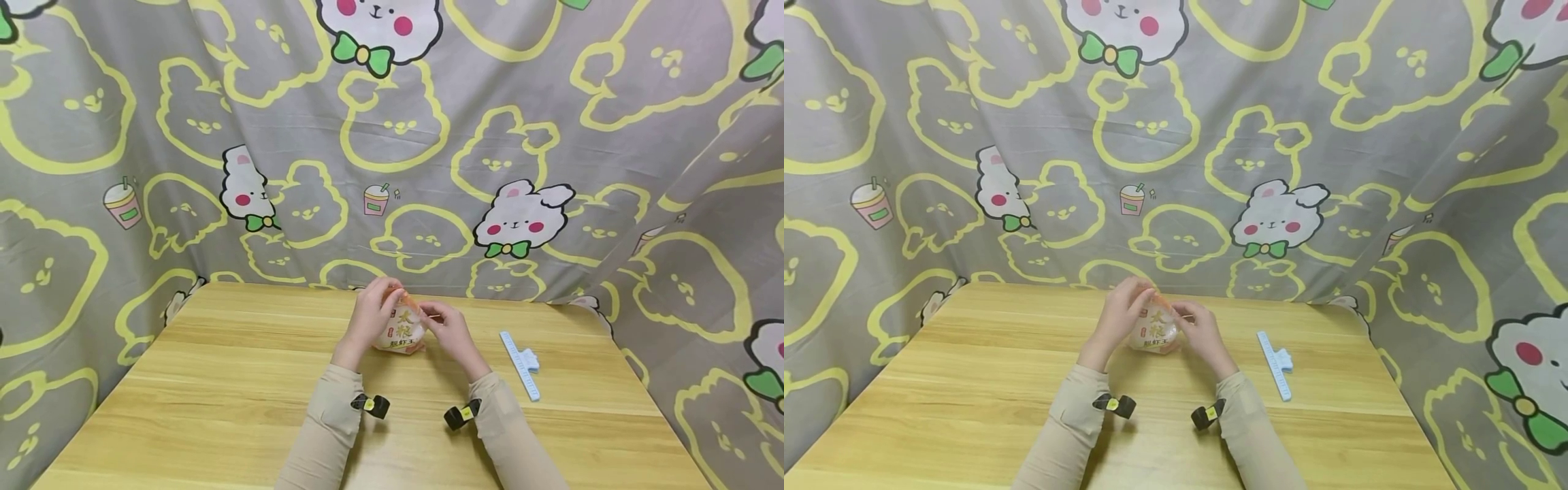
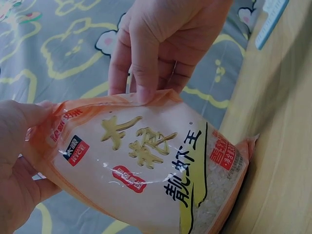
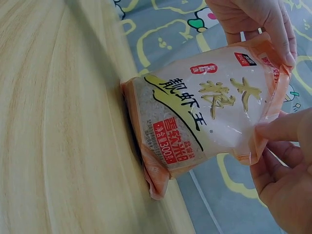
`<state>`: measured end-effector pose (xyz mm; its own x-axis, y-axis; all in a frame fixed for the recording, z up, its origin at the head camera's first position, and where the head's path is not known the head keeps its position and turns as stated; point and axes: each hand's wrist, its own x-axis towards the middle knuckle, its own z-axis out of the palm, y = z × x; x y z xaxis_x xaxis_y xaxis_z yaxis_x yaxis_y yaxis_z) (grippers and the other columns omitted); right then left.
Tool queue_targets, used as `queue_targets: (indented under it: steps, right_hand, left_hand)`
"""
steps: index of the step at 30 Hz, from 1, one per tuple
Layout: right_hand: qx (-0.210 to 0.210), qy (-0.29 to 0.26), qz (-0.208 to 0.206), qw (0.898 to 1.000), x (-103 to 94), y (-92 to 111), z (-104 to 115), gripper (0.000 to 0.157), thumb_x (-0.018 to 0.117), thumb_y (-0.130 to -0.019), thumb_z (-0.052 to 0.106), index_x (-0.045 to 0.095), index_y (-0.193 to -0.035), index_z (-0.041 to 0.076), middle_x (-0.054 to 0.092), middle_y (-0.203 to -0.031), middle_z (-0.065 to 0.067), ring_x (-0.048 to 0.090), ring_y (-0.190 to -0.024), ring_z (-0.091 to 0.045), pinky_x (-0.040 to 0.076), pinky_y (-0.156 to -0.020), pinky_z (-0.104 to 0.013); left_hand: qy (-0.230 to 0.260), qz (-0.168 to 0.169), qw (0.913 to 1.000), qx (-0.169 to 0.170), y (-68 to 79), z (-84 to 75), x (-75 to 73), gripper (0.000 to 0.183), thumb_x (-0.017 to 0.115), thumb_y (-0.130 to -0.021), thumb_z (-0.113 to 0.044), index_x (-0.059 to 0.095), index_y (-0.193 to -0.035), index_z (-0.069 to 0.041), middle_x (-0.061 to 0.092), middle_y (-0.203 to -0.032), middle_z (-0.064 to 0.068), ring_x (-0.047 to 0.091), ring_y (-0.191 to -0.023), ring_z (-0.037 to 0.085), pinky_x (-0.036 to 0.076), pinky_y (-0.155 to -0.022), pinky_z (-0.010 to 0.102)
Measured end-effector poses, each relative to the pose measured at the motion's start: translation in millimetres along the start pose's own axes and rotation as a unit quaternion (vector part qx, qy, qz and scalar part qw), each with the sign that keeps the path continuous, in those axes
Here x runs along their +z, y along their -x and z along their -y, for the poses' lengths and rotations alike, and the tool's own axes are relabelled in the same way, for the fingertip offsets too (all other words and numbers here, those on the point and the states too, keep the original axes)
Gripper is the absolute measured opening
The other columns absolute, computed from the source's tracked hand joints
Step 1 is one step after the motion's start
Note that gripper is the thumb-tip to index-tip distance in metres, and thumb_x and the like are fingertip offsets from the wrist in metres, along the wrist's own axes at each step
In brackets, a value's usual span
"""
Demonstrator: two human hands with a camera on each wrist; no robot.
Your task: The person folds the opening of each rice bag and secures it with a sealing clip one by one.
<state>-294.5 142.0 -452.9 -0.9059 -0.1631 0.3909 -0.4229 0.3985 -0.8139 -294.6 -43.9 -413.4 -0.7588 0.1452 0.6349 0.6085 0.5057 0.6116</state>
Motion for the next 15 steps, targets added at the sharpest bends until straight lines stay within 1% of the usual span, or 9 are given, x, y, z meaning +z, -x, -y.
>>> queue_targets:
  steps: [4,7,11,15]
  right_hand:
    - [0.003,-0.005,0.002,1.000,-0.6,-0.5,0.8,0.021,0.065,-0.091,0.005,0.069,-0.111,0.000,0.071,-0.105,-0.018,0.066,-0.098,-0.029,0.055,-0.083,-0.028]
    - [0.006,-0.008,0.002,1.000,-1.2,-0.7,2.2,0.021,0.066,-0.091,0.007,0.070,-0.111,0.000,0.071,-0.105,-0.017,0.067,-0.096,-0.026,0.055,-0.082,-0.027]
    - [0.017,-0.023,0.002,1.000,-1.3,-1.1,3.4,0.023,0.065,-0.093,0.015,0.069,-0.113,0.002,0.071,-0.107,-0.016,0.066,-0.097,-0.024,0.055,-0.082,-0.027]
    - [0.030,-0.039,-0.005,0.999,0.7,-2.9,3.5,0.027,0.065,-0.094,0.023,0.070,-0.114,0.006,0.071,-0.109,-0.013,0.065,-0.098,-0.022,0.054,-0.079,-0.023]
  left_hand:
    - [0.004,-0.001,1.0000,0.001,0.1,0.0,0.6,0.010,0.060,-0.097,-0.020,0.064,-0.098,-0.010,0.065,-0.097,0.005,0.065,-0.096,0.018,0.056,-0.083,0.037]
    - [0.016,0.002,0.9998,-0.007,0.4,0.3,1.2,0.011,0.059,-0.098,-0.020,0.064,-0.098,-0.011,0.065,-0.097,0.005,0.064,-0.095,0.018,0.055,-0.084,0.038]
    - [0.042,0.009,0.9989,-0.020,0.9,1.1,1.3,0.013,0.058,-0.099,-0.020,0.065,-0.098,-0.009,0.064,-0.098,0.004,0.064,-0.097,0.018,0.055,-0.087,0.039]
    - [0.074,0.019,0.9966,-0.031,1.3,2.6,1.1,0.014,0.057,-0.099,-0.019,0.065,-0.100,-0.008,0.062,-0.100,0.005,0.064,-0.100,0.020,0.055,-0.088,0.040]
